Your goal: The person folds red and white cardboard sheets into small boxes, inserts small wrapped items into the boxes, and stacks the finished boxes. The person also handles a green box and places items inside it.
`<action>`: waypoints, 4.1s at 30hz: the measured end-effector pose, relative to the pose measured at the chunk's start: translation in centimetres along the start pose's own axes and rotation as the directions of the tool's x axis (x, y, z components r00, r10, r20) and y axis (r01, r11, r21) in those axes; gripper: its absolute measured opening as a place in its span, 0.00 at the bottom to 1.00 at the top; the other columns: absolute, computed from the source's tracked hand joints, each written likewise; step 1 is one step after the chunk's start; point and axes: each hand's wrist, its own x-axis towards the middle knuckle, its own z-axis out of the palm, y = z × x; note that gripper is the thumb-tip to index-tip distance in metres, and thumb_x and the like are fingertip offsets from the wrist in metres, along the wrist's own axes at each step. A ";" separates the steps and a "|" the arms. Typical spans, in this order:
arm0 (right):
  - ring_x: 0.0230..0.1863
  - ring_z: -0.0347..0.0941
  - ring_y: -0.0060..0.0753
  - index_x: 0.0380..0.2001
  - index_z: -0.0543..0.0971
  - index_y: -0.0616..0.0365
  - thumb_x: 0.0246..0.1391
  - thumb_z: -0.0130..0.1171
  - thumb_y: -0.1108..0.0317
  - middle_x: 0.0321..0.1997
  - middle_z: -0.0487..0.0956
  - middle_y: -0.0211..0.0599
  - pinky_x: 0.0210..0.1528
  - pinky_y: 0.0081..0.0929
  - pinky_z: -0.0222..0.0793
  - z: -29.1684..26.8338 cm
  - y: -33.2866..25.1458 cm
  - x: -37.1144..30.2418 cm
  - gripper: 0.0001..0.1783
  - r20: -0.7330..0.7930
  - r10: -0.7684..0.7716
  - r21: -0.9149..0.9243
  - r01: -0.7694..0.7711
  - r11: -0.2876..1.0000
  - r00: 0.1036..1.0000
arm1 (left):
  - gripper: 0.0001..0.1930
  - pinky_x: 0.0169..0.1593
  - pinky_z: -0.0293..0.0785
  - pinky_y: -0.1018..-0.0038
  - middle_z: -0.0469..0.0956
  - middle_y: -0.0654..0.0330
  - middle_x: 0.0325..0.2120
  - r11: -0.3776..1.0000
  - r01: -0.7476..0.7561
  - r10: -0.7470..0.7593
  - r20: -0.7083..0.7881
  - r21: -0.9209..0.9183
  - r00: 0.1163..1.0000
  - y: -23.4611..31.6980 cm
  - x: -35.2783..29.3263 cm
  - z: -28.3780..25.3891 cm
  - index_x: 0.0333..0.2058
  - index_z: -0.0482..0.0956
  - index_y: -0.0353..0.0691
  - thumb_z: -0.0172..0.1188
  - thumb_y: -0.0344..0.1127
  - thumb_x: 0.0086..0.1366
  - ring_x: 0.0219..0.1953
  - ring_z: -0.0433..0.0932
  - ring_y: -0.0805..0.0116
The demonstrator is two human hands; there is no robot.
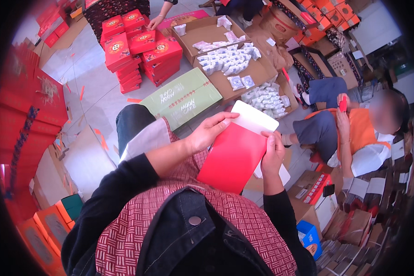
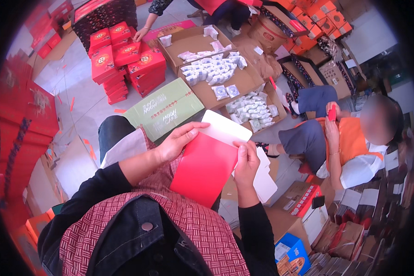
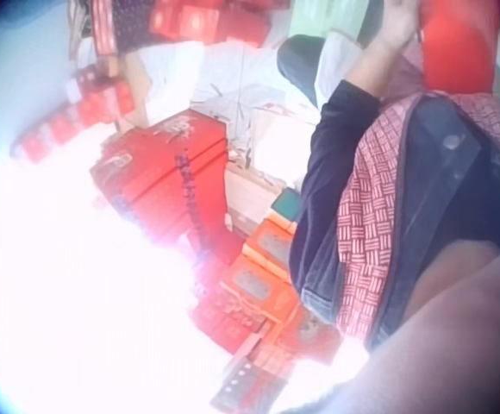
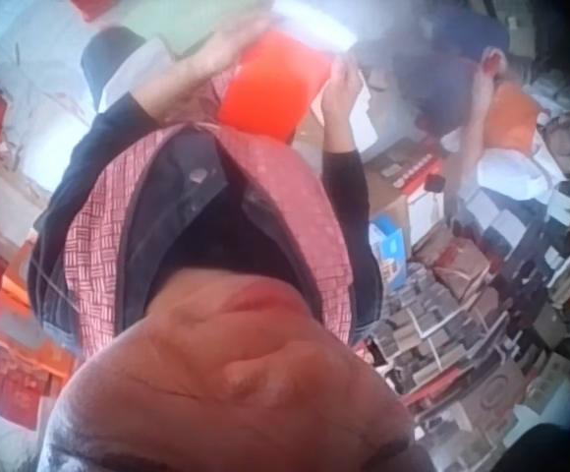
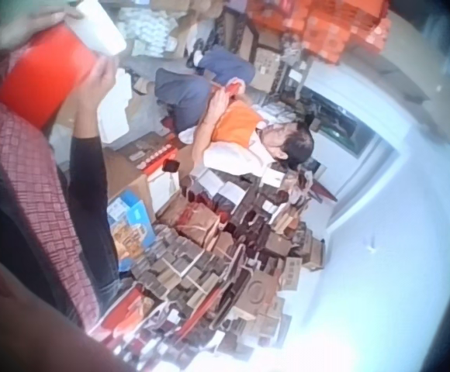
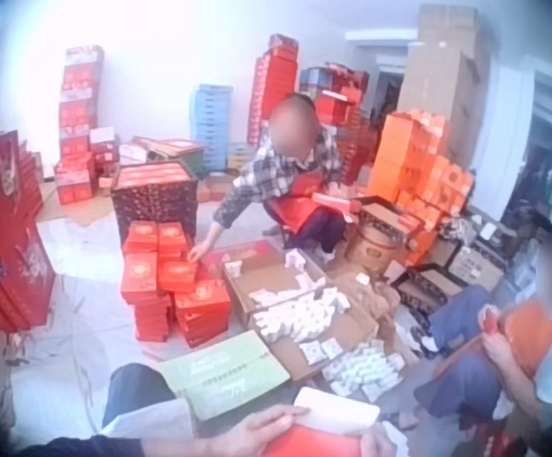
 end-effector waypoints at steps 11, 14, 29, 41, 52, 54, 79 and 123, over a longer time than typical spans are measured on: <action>0.33 0.73 0.22 0.25 0.78 0.65 0.59 0.51 0.63 0.30 0.78 0.38 0.37 0.20 0.68 -1.8 -5.3 8.3 0.16 0.501 0.333 0.118 -0.444 0.888 0.799 | 0.13 0.56 0.61 0.73 0.67 0.56 0.45 0.929 -0.228 0.208 0.100 0.291 0.973 0.2 0.8 -0.9 0.46 0.73 0.34 0.46 0.35 0.68 0.51 0.66 0.66; 0.33 0.73 0.20 0.28 0.78 0.64 0.55 0.57 0.67 0.32 0.78 0.34 0.36 0.18 0.68 -1.5 -5.9 11.0 0.10 0.675 0.430 -0.149 -0.459 0.876 0.600 | 0.13 0.55 0.61 0.73 0.68 0.55 0.44 0.884 -0.293 0.272 0.109 0.363 0.956 0.9 0.5 -0.2 0.45 0.73 0.34 0.46 0.35 0.68 0.50 0.67 0.65; 0.33 0.72 0.17 0.46 0.77 0.59 0.55 0.57 0.70 0.34 0.80 0.36 0.36 0.16 0.67 1.8 -7.1 7.3 0.15 0.632 0.096 -0.233 0.070 0.970 0.769 | 0.28 0.57 0.61 0.66 0.61 0.47 0.48 0.816 -0.317 0.362 0.000 0.483 0.932 -0.2 -1.0 1.5 0.54 0.51 0.35 0.56 0.36 0.62 0.55 0.63 0.55; 0.32 0.77 0.33 0.36 0.79 0.64 0.51 0.58 0.72 0.34 0.80 0.42 0.34 0.22 0.70 1.8 -7.8 8.4 0.10 0.770 -0.086 -0.220 0.390 0.894 0.633 | 0.31 0.59 0.59 0.68 0.61 0.47 0.53 0.727 -0.398 0.436 0.073 0.560 0.897 0.0 -0.6 1.9 0.58 0.54 0.35 0.58 0.36 0.61 0.57 0.62 0.56; 0.45 0.73 0.25 0.45 0.75 0.69 0.53 0.57 0.71 0.47 0.77 0.40 0.49 0.23 0.68 -4.2 -4.2 5.0 0.17 0.579 0.276 0.117 -0.413 0.903 0.767 | 0.16 0.51 0.66 0.70 0.70 0.51 0.40 0.807 -0.332 0.389 -0.017 0.489 0.921 -0.6 -0.1 1.5 0.44 0.68 0.34 0.58 0.36 0.61 0.47 0.71 0.57; 0.44 0.73 0.25 0.46 0.75 0.69 0.53 0.57 0.70 0.45 0.78 0.40 0.49 0.23 0.68 -3.7 -4.5 4.5 0.17 0.507 0.398 0.128 -0.524 0.842 0.764 | 0.14 0.52 0.65 0.72 0.70 0.54 0.41 0.794 -0.318 0.377 -0.009 0.518 0.926 -0.7 -0.1 1.4 0.44 0.67 0.35 0.56 0.34 0.62 0.47 0.70 0.63; 0.52 0.68 0.35 0.43 0.71 0.68 0.64 0.35 0.62 0.50 0.72 0.48 0.57 0.31 0.59 1.3 -2.7 -2.1 0.20 0.133 -0.027 0.062 0.019 0.998 0.991 | 0.13 0.55 0.62 0.72 0.68 0.56 0.45 0.873 -0.348 0.330 0.113 0.342 0.937 -1.3 -0.5 0.5 0.44 0.68 0.36 0.53 0.35 0.64 0.51 0.67 0.67; 0.52 0.68 0.48 0.49 0.66 0.61 0.57 0.50 0.63 0.51 0.70 0.44 0.46 0.50 0.74 64.7 11.3 35.5 0.19 0.513 0.579 0.372 -0.772 0.516 0.634 | 0.08 0.38 0.74 0.74 0.75 0.58 0.33 0.892 -0.105 -0.160 -0.525 -0.439 0.836 10.8 -1.4 -25.6 0.41 0.70 0.35 0.45 0.27 0.66 0.34 0.76 0.70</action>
